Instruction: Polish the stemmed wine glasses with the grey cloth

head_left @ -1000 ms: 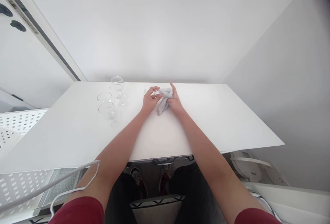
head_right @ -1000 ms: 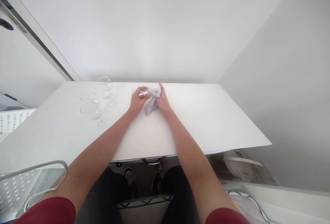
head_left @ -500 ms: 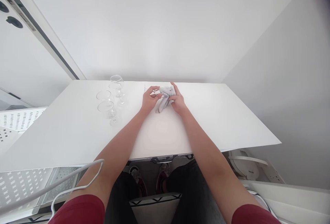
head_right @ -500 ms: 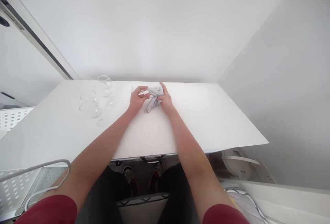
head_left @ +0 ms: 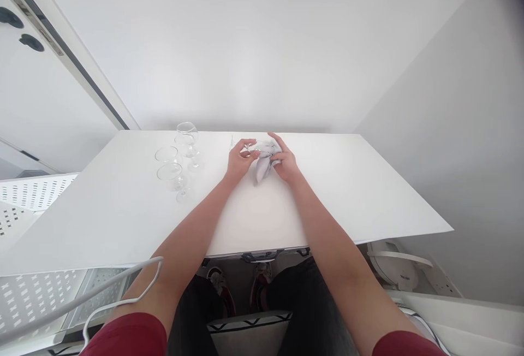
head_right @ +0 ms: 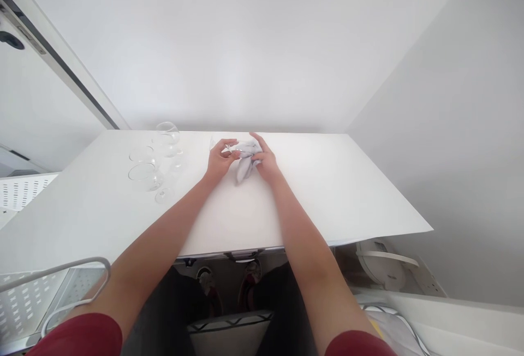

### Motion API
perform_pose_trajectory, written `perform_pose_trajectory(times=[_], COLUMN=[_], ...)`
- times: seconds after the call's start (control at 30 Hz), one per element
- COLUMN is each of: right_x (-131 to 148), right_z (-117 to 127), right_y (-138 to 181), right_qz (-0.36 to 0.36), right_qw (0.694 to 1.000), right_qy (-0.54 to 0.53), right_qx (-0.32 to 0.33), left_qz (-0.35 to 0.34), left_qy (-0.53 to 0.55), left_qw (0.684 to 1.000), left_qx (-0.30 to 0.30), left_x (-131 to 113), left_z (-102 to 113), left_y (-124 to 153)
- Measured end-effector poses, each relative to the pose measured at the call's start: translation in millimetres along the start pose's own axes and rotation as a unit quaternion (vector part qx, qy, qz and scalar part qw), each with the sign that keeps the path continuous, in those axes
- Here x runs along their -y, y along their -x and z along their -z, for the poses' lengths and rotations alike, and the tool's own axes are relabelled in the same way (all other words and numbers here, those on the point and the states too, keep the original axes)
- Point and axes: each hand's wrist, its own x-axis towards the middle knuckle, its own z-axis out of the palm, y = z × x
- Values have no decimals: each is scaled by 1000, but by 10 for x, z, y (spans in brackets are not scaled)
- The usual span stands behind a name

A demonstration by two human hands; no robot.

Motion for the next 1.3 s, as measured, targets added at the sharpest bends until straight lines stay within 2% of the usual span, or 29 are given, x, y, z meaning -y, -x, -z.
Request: perform_pose_trajectory(times=[0.07,0.2,0.33,0.47,0.6,0.73,0.9,1.0,1.07,1.17,1.23,1.3], right_x=[-9,-34,-52,-39,-5,-1,9,14,13,0,-6,3], right_z=[10,5,14,2,-19,-45,-38,-62,-73,-24,64,171], right_y=[-12,-38,-47,-38,-20,-4,-6,9,14,-18,-63,-101], right_qz=[2,-9,33,-10,26,-3,24,-17,-15,40,84,120], right_qw=[1000,999,999,999,999,999,999,998,998,999,993,976], right_qy=[3,21,21,39,-1,2,-48,-39,-21,-13,-42,-83], right_qx=[-12,26,-32,14,-41,37,-6,46,60,9,-71,-162], left_qz=[-5,-31,-52,-39,-56,-63,-90,-81,-74,-71,-51,-5], left_qy=[2,7,-4,-25,-6,-7,13,-1,-2,12,30,62], left_qw=[1000,999,998,999,998,998,994,996,996,994,991,991], left_qx=[9,6,26,17,31,28,54,39,40,81,119,117], left_x=[-1,-3,-18,-48,-55,-30,-6,-23,-42,-52,-37,-19], left_z=[-2,-7,-16,-16,-19,-29,-47,-31,-23,-26,-29,-25], left_y=[-1,-11,-4,11,8,-8,-23,-9,6,23,22,9])
